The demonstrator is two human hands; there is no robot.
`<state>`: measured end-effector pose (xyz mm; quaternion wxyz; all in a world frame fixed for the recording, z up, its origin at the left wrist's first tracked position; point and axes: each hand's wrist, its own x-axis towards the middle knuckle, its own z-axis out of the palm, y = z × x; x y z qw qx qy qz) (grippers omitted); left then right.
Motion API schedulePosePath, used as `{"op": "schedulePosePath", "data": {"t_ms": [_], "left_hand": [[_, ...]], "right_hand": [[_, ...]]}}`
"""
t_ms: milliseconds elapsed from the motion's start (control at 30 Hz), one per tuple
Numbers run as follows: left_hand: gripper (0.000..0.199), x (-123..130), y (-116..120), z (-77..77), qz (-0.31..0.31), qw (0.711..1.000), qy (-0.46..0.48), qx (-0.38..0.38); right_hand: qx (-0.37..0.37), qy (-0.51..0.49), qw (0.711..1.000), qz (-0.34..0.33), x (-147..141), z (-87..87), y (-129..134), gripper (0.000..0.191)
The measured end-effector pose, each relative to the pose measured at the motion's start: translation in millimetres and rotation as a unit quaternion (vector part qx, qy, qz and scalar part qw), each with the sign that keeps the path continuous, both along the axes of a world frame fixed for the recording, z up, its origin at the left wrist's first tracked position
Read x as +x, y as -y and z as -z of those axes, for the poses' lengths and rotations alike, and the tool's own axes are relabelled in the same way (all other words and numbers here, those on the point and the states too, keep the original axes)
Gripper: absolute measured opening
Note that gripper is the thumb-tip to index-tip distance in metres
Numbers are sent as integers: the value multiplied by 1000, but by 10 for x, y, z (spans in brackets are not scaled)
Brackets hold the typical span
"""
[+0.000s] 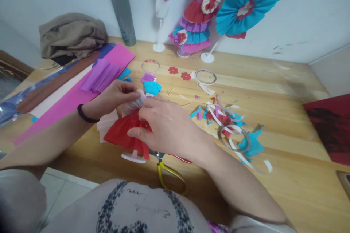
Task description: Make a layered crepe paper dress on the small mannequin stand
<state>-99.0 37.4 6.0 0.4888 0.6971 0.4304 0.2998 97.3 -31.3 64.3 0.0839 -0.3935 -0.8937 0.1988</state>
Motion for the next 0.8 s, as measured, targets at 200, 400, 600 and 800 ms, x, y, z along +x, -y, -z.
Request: {"op": "schedulePosePath", "data": {"t_ms": [200, 400, 600, 800], "left_hand": [[37, 22, -22, 23, 27, 999, -3, 34], [31, -146, 90, -35, -10, 998, -7, 54], [33, -362, 166, -54, 43, 990, -91, 100], [25, -425, 170, 33, 49, 993, -103, 11]], "right_hand": [[-50, -26, 994, 95, -92, 57, 29, 19], [-151, -153, 970, 111, -133, 159, 1, 25], [-163, -177, 964, 115, -127, 240, -44, 22], [-329, -286, 894, 103, -208, 284, -101, 11]]}}
